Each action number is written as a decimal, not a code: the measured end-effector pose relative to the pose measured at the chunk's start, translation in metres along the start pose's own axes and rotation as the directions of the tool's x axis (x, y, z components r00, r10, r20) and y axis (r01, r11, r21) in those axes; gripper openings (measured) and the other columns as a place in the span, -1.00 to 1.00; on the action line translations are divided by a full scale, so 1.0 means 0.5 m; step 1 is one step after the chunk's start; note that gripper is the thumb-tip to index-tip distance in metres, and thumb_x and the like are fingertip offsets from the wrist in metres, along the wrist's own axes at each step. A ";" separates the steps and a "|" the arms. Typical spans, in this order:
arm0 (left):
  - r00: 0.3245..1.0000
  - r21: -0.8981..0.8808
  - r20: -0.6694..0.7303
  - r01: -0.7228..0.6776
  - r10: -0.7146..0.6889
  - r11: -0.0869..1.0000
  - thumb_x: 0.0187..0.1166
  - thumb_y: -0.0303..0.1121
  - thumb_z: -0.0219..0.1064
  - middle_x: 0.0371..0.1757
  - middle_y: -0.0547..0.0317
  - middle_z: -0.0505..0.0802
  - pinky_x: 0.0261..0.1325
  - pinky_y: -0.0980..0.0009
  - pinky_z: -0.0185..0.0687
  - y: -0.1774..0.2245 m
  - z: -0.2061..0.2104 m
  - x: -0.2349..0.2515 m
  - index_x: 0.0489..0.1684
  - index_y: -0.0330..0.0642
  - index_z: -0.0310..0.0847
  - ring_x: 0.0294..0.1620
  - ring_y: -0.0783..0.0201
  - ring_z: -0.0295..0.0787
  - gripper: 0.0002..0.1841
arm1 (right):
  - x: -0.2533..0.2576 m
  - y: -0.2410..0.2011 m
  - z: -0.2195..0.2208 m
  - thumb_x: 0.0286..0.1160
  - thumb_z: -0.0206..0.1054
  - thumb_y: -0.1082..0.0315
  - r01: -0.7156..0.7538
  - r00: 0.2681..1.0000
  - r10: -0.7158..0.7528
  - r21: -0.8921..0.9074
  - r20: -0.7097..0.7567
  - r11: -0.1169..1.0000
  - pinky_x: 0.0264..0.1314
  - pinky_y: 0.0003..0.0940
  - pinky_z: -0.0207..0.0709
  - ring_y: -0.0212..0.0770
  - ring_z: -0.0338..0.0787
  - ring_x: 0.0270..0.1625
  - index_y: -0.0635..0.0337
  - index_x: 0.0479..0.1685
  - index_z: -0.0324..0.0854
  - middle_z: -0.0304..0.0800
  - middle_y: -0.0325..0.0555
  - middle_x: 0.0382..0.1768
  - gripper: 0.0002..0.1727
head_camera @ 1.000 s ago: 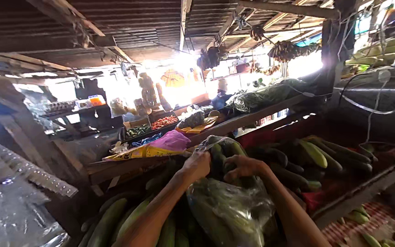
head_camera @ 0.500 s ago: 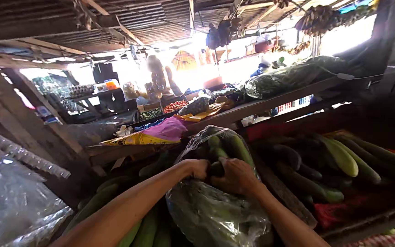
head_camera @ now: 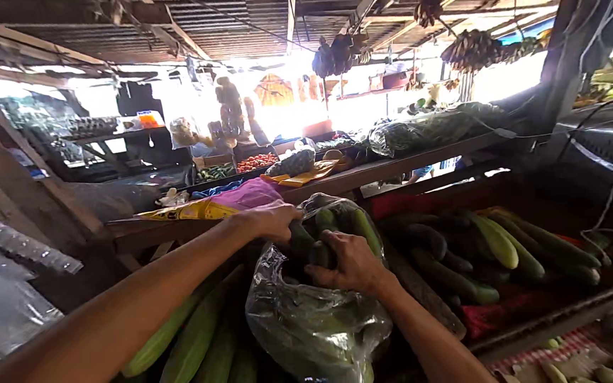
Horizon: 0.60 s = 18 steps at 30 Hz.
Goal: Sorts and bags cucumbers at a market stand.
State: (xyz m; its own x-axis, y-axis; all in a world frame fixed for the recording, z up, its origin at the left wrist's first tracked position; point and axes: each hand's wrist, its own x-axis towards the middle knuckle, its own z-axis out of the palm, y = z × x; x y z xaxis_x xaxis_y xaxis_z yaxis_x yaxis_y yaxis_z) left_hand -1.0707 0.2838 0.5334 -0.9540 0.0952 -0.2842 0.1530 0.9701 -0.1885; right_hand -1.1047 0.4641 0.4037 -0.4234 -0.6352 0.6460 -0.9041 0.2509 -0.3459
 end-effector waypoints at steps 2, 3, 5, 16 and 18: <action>0.999 -0.094 0.035 0.040 -0.037 0.995 0.51 -0.55 0.34 0.31 -0.37 0.73 0.38 -0.29 0.46 -0.016 0.058 0.010 0.46 -0.28 0.56 0.37 -0.34 0.64 -0.53 | 0.018 -0.012 0.013 0.48 0.32 -0.27 -0.094 0.963 0.114 -0.093 0.245 0.991 0.04 0.28 0.64 0.24 0.86 0.03 0.30 0.31 0.60 0.84 0.22 -0.08 -0.24; 0.999 -0.134 0.027 0.033 -0.030 0.990 0.51 -0.57 0.33 0.36 -0.36 0.71 0.42 -0.29 0.43 -0.021 0.076 0.012 0.48 -0.26 0.55 0.41 -0.33 0.61 -0.51 | 0.026 -0.018 0.020 0.53 0.28 -0.27 -0.114 0.932 0.156 -0.143 0.327 0.983 0.12 0.30 0.62 0.27 0.84 0.11 0.30 0.42 0.52 0.83 0.26 -0.01 -0.21; 1.000 -0.144 -0.008 -0.031 0.030 0.989 0.49 -0.59 0.36 0.40 -0.29 0.71 0.50 -0.23 0.42 -0.030 0.083 0.013 0.49 -0.22 0.56 0.47 -0.27 0.61 -0.49 | 0.031 -0.025 0.023 0.56 0.29 -0.23 -0.122 0.915 0.167 -0.144 0.367 0.982 0.20 0.26 0.60 0.27 0.81 0.19 0.33 0.44 0.49 0.81 0.28 0.05 -0.22; 0.978 -0.179 -0.088 -0.203 0.190 0.963 0.33 -0.75 0.34 0.43 -0.32 0.68 0.53 -0.18 0.39 -0.002 0.079 0.011 0.53 -0.11 0.59 0.49 -0.26 0.56 -0.34 | 0.011 -0.003 -0.042 0.52 0.43 0.24 -0.445 0.680 0.480 -0.209 0.555 0.871 0.35 0.41 0.48 0.43 0.68 0.35 0.16 0.77 0.09 0.68 0.42 0.24 -0.17; 0.990 -0.229 -0.048 -0.141 0.133 0.963 0.41 -0.74 0.25 0.45 -0.25 0.70 0.54 -0.19 0.37 -0.011 0.084 0.018 0.55 -0.11 0.59 0.51 -0.21 0.58 -0.37 | 0.004 -0.003 -0.031 0.60 0.38 0.21 -0.429 0.725 0.451 -0.170 0.520 0.887 0.34 0.39 0.50 0.40 0.70 0.32 0.21 0.74 0.13 0.69 0.40 0.23 -0.24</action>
State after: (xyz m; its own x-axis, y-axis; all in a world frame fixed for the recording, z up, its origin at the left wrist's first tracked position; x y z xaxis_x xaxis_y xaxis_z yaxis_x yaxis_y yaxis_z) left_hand -1.0691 0.2700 0.4926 -0.9364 0.2341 -0.2615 0.2223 0.9722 0.0741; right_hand -1.1051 0.4738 0.4162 -0.6845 -0.7278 -0.0412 -0.6301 0.6192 -0.4686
